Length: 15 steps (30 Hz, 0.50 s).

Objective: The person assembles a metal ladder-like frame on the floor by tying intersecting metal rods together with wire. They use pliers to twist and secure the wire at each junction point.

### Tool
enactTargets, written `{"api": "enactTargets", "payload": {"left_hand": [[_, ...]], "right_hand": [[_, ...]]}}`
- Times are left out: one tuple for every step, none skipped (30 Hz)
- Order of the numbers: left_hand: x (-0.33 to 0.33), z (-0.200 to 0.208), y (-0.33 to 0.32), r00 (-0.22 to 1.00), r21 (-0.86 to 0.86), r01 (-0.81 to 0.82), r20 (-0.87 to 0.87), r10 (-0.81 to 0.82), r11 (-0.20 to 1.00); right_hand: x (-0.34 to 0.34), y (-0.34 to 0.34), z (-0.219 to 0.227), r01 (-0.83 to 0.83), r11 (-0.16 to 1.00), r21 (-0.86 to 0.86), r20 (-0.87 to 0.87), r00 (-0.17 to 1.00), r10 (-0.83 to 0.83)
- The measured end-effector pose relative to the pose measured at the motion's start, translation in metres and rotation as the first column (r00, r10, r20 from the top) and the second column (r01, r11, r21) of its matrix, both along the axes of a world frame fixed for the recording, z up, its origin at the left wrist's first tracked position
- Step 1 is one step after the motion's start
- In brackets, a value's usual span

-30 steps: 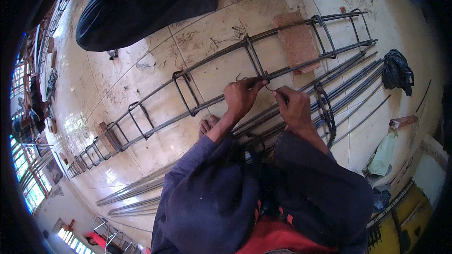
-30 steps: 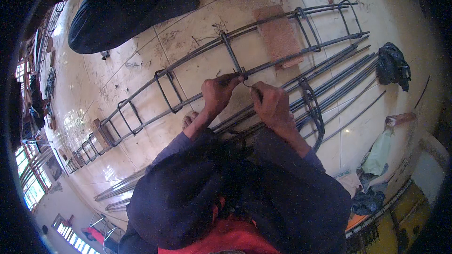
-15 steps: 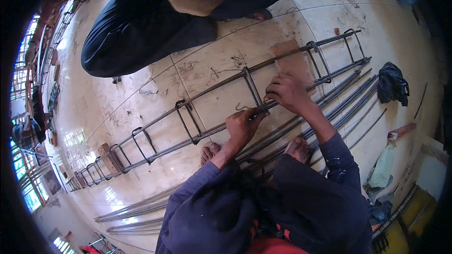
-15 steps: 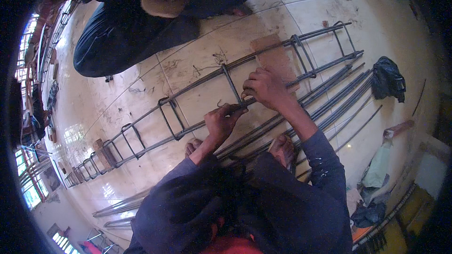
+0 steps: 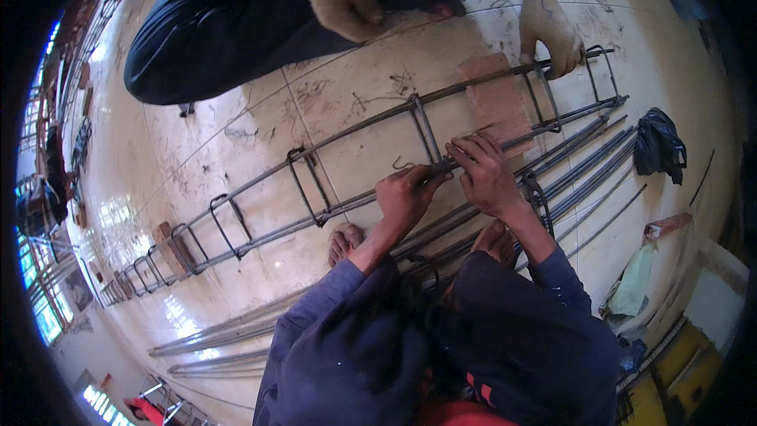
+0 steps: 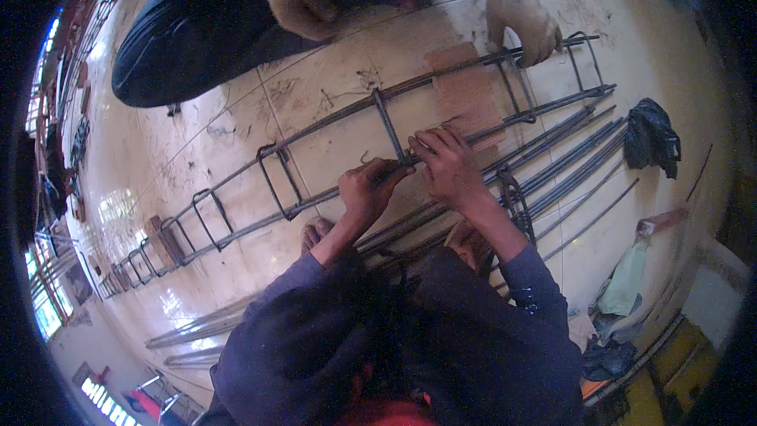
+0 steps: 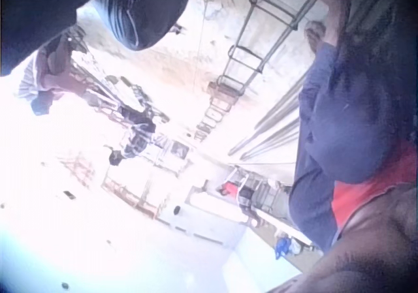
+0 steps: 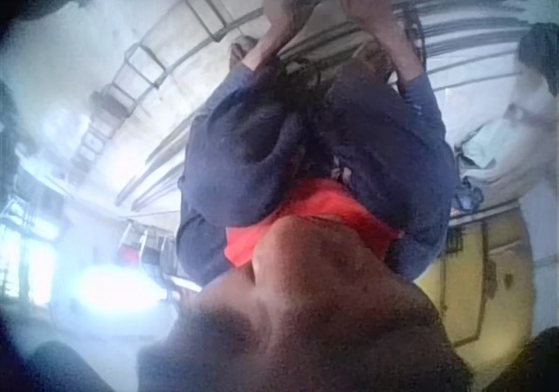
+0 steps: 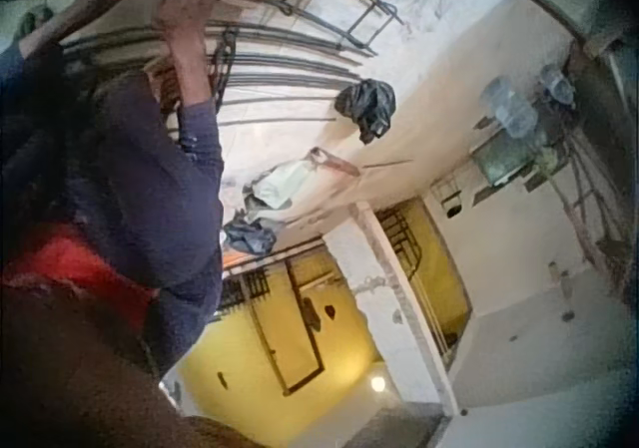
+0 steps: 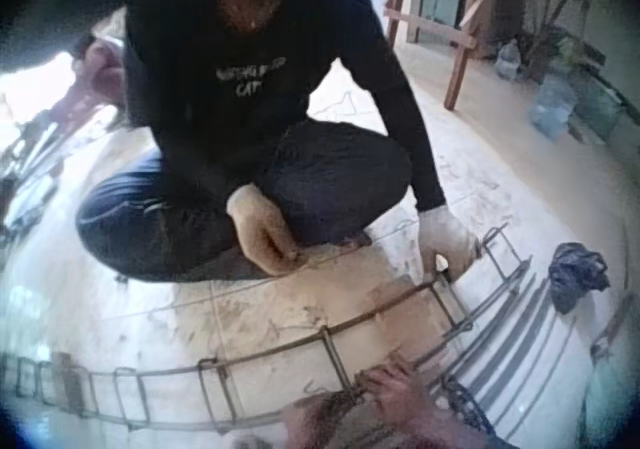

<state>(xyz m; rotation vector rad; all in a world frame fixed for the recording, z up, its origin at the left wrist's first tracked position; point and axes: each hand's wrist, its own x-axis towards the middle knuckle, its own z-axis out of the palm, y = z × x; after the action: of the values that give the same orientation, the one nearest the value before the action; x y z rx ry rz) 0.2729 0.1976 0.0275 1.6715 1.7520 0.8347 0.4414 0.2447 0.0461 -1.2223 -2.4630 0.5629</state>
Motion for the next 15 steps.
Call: {"api": "enactTargets", "payload": {"left_hand": [[0.0, -0.001, 0.0, 1.0, 0.015, -0.002, -0.002, 0.002, 1.0], [0.001, -0.003, 0.0, 1.0, 0.03, -0.003, -0.004, 0.003, 1.0], [0.002, -0.004, 0.0, 1.0, 0.045, -0.003, -0.006, 0.003, 0.999], [0.002, -0.005, 0.0, 1.0, 0.038, -0.011, -0.002, 0.012, 0.999], [0.0, -0.006, -0.001, 1.0, 0.03, -0.02, 0.003, 0.02, 0.999], [0.0, -0.007, -0.002, 1.0, 0.022, -0.029, 0.006, 0.029, 0.999], [-0.002, -0.006, -0.002, 0.999, 0.029, -0.025, 0.022, 0.025, 0.999], [-0.003, -0.004, -0.003, 0.999, 0.035, -0.024, 0.036, 0.023, 0.999], [-0.005, -0.005, -0.004, 0.998, 0.039, -0.026, 0.05, 0.024, 0.999], [-0.006, -0.006, -0.005, 0.998, 0.041, -0.032, 0.057, 0.03, 0.999], [-0.005, -0.011, -0.007, 0.997, 0.038, -0.036, 0.063, 0.033, 0.999], [-0.003, -0.012, -0.005, 0.999, 0.085, -0.035, 0.024, 0.033, 0.996], [-0.003, -0.012, -0.004, 0.999, 0.125, -0.029, -0.02, 0.032, 0.992], [-0.003, -0.012, -0.003, 0.999, 0.12, -0.017, -0.027, 0.02, 0.993], [-0.003, -0.012, -0.002, 0.999, 0.115, -0.001, -0.033, 0.005, 0.993]], "right_hand": [[0.001, -0.004, 0.001, -0.01, 1.0, -0.021, 0.036, 0.999, 0.011], [0.001, -0.008, 0.002, -0.019, 0.999, -0.042, 0.072, 0.997, 0.022], [0.0, -0.007, 0.004, -0.013, 0.995, -0.098, 0.095, 0.995, 0.023], [-0.003, -0.003, 0.008, -0.004, 0.988, -0.151, 0.124, 0.992, 0.023], [-0.004, -0.001, 0.009, 0.007, 0.979, -0.204, 0.153, 0.988, 0.024], [-0.004, -0.001, 0.008, 0.017, 0.976, -0.218, 0.166, 0.986, 0.02], [-0.007, -0.001, 0.006, 0.019, 0.973, -0.231, 0.168, 0.986, 0.021], [-0.011, -0.002, 0.003, 0.017, 0.97, -0.244, 0.17, 0.985, 0.025], [-0.012, -0.003, 0.001, 0.033, 0.984, -0.175, 0.168, 0.986, -0.003], [-0.013, -0.006, 0.0, 0.037, 0.993, -0.114, 0.15, 0.988, -0.02], [-0.015, -0.011, -0.003, 0.047, 0.997, -0.059, 0.13, 0.991, -0.039], [-0.014, -0.015, -0.005, 0.1, 0.995, 0.001, 0.075, 0.992, -0.1], [-0.011, -0.021, -0.007, 0.16, 0.986, 0.049, 0.014, 0.987, -0.161], [-0.012, -0.028, -0.009, 0.222, 0.97, 0.098, -0.037, 0.975, -0.219], [-0.017, -0.043, -0.012, 0.329, 0.944, -0.02, -0.154, 0.932, -0.328]]}}
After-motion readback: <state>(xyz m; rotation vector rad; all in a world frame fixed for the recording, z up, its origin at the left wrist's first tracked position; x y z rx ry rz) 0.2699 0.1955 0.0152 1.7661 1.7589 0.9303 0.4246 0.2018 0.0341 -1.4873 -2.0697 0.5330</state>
